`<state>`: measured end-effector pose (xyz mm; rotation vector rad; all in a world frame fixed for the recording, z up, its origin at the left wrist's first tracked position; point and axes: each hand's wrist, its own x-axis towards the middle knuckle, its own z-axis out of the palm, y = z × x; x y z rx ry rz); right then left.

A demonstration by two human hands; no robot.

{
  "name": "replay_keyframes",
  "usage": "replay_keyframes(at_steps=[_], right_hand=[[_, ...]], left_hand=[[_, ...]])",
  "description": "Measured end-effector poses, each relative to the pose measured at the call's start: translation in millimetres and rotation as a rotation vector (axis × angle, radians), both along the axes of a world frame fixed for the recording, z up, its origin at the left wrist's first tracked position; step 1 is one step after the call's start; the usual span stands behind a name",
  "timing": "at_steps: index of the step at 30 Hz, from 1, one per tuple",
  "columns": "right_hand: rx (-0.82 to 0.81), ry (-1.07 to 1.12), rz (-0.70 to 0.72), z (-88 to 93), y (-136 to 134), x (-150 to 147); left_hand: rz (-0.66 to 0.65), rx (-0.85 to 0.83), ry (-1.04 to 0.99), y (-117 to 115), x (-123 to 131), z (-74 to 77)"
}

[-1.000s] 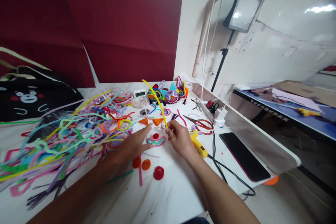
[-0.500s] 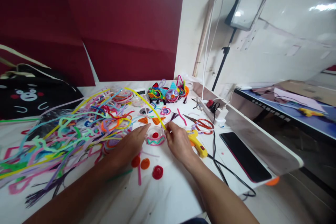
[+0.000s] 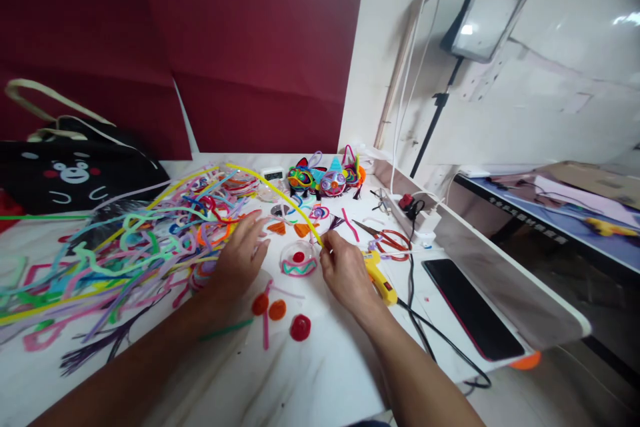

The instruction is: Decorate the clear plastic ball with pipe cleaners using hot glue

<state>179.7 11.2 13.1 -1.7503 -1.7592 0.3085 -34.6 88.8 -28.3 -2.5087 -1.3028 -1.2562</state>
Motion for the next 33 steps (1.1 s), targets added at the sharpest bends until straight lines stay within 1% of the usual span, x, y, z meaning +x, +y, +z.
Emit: replay_keyframes(at_steps=[2, 3, 5, 7, 10, 14, 17, 19, 21, 23, 26, 30, 32, 33], right_hand=[[-0.015, -0.026, 0.006, 2.8, -1.8, 1.4], [-0.022, -0.038, 0.011, 4.1, -2.6, 2.1], [-0.036, -0.063, 0.019, 6.3, -4.1, 3.5], [-0.044, -0.091, 0.029, 7.6, -4.7, 5.1], [-0.029, -0.111, 0.038, 7.9, -3.9, 8.3], [0.011, -0.121, 0.024, 6.1, -1.2, 15.0], [0.060, -0.137, 0.006, 4.1, 0.5, 19.8], [0.133, -0.155, -0.002, 2.5, 1.1, 21.3], [0.217, -0.159, 0.004, 0.3, 1.1, 20.9], [0.264, -0.146, 0.021, -2.2, 0.9, 19.1], [0.259, -0.124, 0.054, -5.4, 0.4, 16.0], [0.272, -0.111, 0.123, -4.8, -0.4, 14.5], [0.277, -0.121, 0.136, -2.8, -1.0, 14.4], [0.279, -0.128, 0.136, -1.9, -1.3, 14.3]], left_hand=[[0.055, 0.109, -0.093, -0.1, 0.1, 11.8], [0.077, 0.163, -0.108, 0.0, -1.5, 17.2], [0.125, 0.266, -0.089, 1.3, -7.7, 25.8], [0.171, 0.326, -0.047, 5.0, -17.0, 30.4], [0.229, 0.334, 0.027, 15.4, -33.6, 29.6], [0.229, 0.292, 0.115, 29.4, -51.1, 22.2], [0.255, 0.282, 0.157, 31.4, -53.5, 19.8], [0.249, 0.259, 0.136, 27.7, -49.2, 20.6], [0.201, 0.194, 0.084, 21.6, -41.0, 22.6], [0.124, 0.081, 0.018, 14.7, -30.9, 24.3], [0.019, -0.142, -0.076, 6.0, -16.2, 24.2], [-0.155, -0.464, -0.183, -1.1, -2.8, 19.2], [-0.217, -0.590, -0.261, -4.0, 1.3, 17.1], [-0.227, -0.631, -0.287, -5.6, 2.9, 16.5]])
